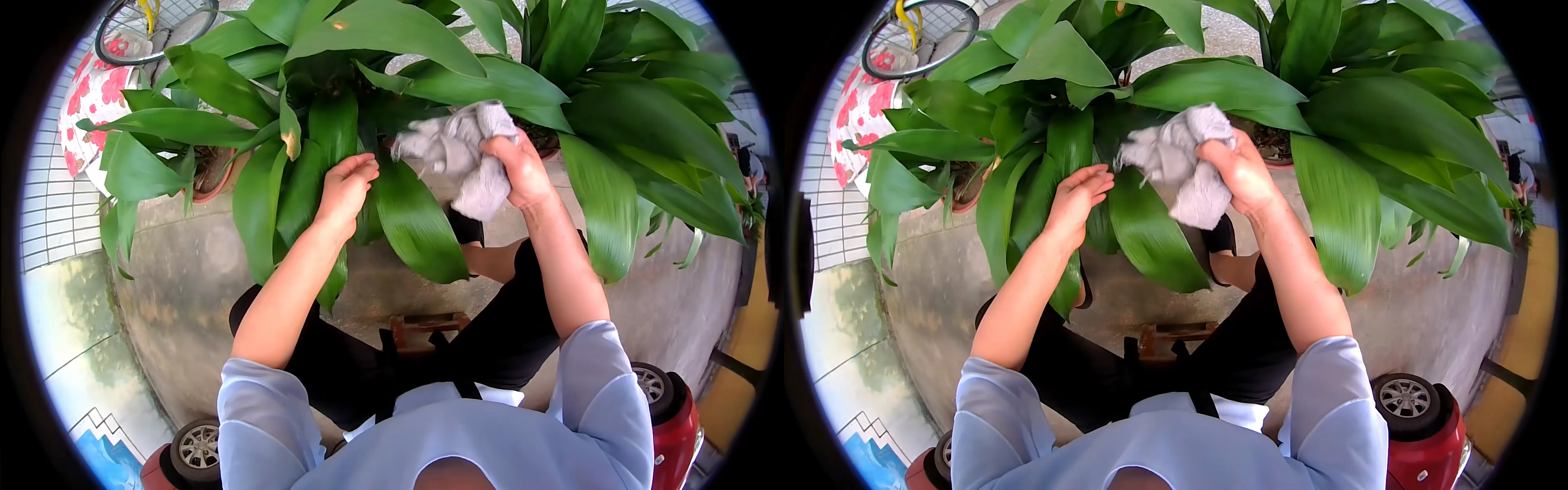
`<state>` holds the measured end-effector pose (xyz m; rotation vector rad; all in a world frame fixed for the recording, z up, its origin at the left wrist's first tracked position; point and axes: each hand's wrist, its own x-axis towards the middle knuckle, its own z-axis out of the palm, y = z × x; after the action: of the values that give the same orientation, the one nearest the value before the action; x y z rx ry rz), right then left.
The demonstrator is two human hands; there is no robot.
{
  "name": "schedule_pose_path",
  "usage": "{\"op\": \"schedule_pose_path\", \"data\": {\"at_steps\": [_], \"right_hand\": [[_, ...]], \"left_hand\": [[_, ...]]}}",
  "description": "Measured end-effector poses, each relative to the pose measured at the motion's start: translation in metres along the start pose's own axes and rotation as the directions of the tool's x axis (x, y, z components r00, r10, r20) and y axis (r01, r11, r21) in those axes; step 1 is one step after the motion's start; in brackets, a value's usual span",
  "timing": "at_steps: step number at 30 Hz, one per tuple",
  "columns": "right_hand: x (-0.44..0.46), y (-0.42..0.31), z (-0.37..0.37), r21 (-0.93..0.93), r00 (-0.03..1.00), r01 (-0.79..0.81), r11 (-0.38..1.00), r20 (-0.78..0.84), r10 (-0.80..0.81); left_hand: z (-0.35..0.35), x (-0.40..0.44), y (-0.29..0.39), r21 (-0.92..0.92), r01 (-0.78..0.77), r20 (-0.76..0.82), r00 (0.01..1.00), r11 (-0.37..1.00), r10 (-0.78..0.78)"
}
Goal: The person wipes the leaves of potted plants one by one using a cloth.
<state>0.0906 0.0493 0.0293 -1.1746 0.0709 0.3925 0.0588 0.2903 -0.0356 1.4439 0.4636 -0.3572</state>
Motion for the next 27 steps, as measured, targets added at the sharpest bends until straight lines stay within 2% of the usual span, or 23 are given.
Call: {"op": "schedule_pose_path", "data": {"at_steps": [1,4,6,8,10,11,12,13,15,18,22,27], "right_hand": [[0.006,0.002,-0.005,-0.070,0.989,-0.024,0.997,-0.147,0.013],[0.010,0.023,-0.008,-0.528,0.976,-0.086,0.845,-0.217,-0.036],[0.010,0.045,-0.016,-0.617,0.990,-0.139,0.775,-0.113,0.087],[0.006,0.064,-0.007,-0.646,0.994,-0.042,0.763,0.052,0.098],[-0.002,0.068,0.006,-0.815,0.969,0.015,0.579,0.155,0.194],[0.000,0.075,0.010,-0.906,0.938,0.097,0.412,0.222,0.268],[0.000,0.080,0.011,-0.961,0.904,0.165,0.223,0.237,0.355],[-0.009,0.075,0.018,-0.958,0.905,0.161,0.239,0.240,0.350],[-0.013,0.083,0.017,-0.927,0.892,0.224,0.300,0.319,0.320],[-0.010,0.091,0.020,-0.914,0.893,0.251,0.319,0.346,0.287],[-0.014,0.083,0.027,-0.939,0.922,0.247,0.240,0.304,0.241],[-0.016,0.080,0.024,-0.945,0.938,0.243,0.219,0.286,0.195]], "left_hand": [[0.001,-0.002,-0.001,0.071,-0.032,-0.016,0.999,0.997,0.033],[0.006,-0.008,-0.003,0.131,-0.053,-0.053,0.997,0.990,0.061],[0.003,-0.003,-0.013,0.164,-0.069,-0.033,0.997,0.984,0.076],[0.003,-0.003,-0.010,0.185,-0.054,-0.018,0.998,0.981,0.058],[0.010,-0.011,-0.003,0.199,0.005,0.010,1.000,0.980,-0.007],[0.010,-0.011,-0.004,0.288,0.016,-0.008,1.000,0.958,-0.015],[0.007,-0.006,-0.015,0.304,-0.070,0.018,0.998,0.950,0.068],[0.003,0.001,-0.026,0.305,-0.153,0.064,0.988,0.940,0.140],[0.009,-0.005,-0.015,0.241,-0.103,0.087,0.993,0.965,0.084],[0.009,-0.005,-0.009,0.257,-0.078,0.066,0.996,0.963,0.063],[0.006,0.003,-0.014,0.168,-0.001,0.121,0.992,0.986,-0.019],[0.007,0.004,-0.016,0.323,-0.105,0.125,0.990,0.940,0.067]]}}
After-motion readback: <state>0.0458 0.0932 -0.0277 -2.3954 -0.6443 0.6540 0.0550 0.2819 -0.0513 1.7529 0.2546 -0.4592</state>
